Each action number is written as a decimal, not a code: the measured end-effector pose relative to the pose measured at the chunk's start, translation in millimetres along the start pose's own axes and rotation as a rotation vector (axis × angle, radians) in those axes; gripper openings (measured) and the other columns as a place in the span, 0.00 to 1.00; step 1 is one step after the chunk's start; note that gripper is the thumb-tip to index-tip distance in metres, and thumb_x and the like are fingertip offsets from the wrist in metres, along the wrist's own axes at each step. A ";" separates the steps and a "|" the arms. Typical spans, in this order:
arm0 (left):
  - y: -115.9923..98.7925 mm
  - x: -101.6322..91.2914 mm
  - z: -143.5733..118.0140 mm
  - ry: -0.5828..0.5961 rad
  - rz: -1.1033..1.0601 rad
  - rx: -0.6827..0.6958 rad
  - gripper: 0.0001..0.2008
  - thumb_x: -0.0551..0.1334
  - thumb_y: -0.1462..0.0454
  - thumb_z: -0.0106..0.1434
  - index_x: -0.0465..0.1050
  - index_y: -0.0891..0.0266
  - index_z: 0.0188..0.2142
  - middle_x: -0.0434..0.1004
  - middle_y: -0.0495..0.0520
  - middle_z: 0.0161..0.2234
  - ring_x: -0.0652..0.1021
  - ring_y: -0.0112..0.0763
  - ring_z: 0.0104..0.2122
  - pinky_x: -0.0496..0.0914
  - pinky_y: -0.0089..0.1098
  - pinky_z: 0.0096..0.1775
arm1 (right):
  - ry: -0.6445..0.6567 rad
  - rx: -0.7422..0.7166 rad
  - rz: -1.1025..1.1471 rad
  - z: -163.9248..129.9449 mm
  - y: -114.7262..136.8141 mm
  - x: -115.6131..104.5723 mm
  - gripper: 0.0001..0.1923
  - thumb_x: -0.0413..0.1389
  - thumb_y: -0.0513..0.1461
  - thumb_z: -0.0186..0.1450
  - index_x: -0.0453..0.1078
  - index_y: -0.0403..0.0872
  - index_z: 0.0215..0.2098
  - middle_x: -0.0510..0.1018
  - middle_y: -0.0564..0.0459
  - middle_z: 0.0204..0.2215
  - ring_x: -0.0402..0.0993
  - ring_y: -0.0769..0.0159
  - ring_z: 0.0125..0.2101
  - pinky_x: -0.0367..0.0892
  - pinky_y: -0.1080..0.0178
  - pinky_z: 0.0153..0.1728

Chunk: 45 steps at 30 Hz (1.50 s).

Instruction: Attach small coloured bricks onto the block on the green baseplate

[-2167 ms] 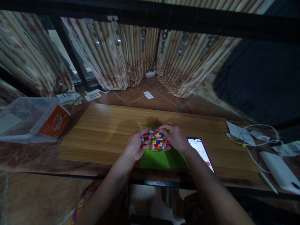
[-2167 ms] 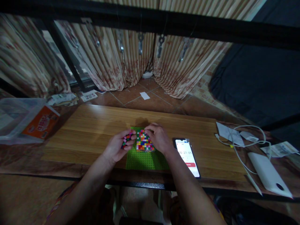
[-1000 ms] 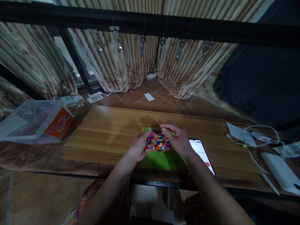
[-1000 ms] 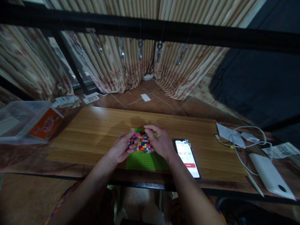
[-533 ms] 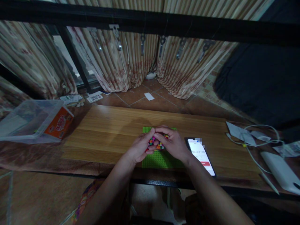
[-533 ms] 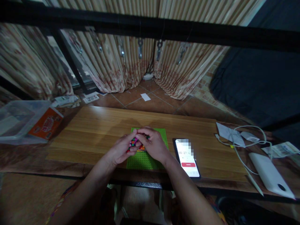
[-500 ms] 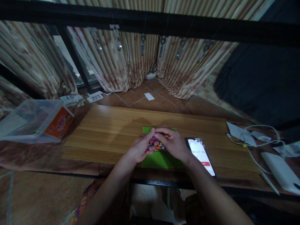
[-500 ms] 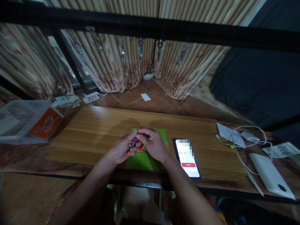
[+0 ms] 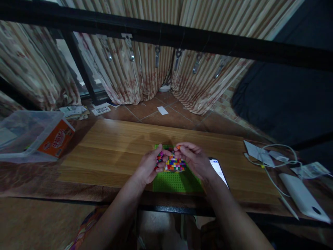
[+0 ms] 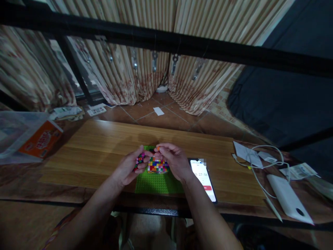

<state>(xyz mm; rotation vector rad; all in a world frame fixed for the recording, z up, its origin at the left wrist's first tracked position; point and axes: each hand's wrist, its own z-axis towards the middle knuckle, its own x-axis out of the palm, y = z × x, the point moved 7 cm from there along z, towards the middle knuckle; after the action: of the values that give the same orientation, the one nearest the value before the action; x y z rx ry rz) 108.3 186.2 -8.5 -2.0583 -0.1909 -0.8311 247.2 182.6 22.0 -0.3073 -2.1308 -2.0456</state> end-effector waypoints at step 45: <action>-4.8 -3.9 -0.8 -0.084 -0.131 0.002 0.18 0.55 0.56 0.66 0.73 0.70 0.30 0.62 0.48 0.21 0.58 0.16 0.15 0.48 0.19 0.14 | -0.053 -0.035 -0.677 30.8 -30.8 -34.3 0.12 0.61 0.46 0.57 0.79 0.48 0.35 0.83 0.51 0.31 0.77 0.63 0.32 0.70 0.60 0.35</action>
<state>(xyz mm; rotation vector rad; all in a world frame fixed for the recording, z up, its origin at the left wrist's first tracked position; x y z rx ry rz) 102.9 189.2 -7.3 -2.0984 -0.3764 -0.8232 272.7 211.2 -18.1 0.4252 -2.4642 -2.4170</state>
